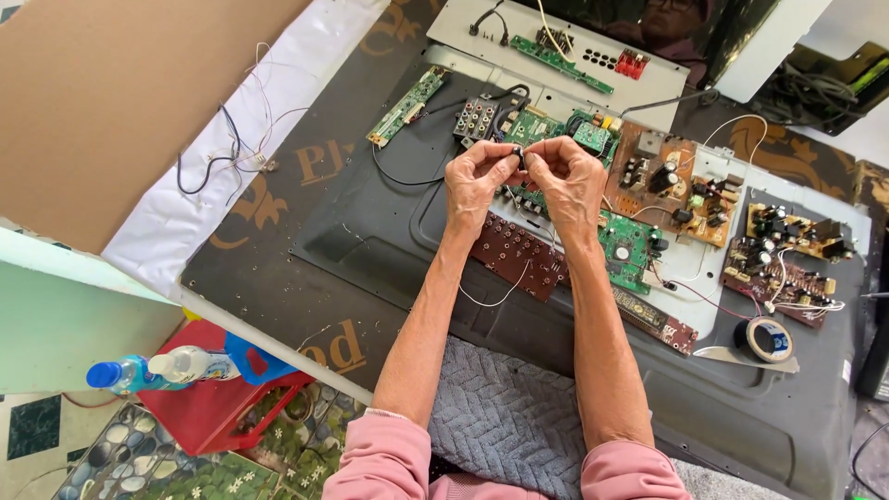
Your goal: Soldering wires and connecting peripheral circuit boards inside a television during a repair process.
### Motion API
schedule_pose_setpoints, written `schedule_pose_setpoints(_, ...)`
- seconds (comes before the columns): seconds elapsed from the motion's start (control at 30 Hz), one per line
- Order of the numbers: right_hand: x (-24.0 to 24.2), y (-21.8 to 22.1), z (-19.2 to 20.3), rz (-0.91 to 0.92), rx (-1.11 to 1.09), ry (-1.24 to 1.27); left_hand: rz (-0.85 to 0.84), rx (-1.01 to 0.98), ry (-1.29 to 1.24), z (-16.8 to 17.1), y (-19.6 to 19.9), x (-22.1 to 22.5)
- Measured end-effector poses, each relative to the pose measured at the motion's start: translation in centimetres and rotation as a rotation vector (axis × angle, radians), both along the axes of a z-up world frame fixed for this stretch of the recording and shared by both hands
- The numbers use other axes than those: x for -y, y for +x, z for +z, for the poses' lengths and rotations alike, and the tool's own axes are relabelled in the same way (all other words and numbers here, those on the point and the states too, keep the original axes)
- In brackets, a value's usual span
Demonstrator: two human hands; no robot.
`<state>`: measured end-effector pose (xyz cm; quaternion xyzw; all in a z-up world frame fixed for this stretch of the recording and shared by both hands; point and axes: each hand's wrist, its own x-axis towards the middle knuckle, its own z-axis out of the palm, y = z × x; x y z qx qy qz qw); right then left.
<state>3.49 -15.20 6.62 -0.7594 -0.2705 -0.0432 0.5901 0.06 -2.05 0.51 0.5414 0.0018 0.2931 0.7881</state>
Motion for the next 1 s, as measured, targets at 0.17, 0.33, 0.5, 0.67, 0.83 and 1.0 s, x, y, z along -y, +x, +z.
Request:
schedule_pose_setpoints(0.17,0.1,0.3,0.1,-0.017,-0.019,-0.004,-0.026,0.044,-0.097,-0.4,0.3,-0.1)
schedule_pose_setpoints(0.33,0.2,0.1,0.0,0.001,-0.004,-0.048,-0.026,0.036,-0.101,-0.8,0.4,-0.1)
schedule_pose_setpoints(0.5,0.2,-0.1,0.3,0.005,0.085,-0.106,0.031,0.025,-0.031,-0.8,0.5,-0.1)
schedule_pose_setpoints(0.67,0.0,1.1,-1.7,-0.039,0.294,-0.213,0.111,0.013,0.089,-0.8,0.5,0.1)
schedule_pose_setpoints(0.83,-0.5,1.6,-3.0,-0.072,0.44,-0.262,0.168,-0.025,0.16,-0.2,0.2,0.4)
schedule_pose_setpoints(1.0,-0.8,1.4,-3.2,-0.088,0.503,-0.247,0.215,-0.055,0.257,-0.2,0.1,0.4)
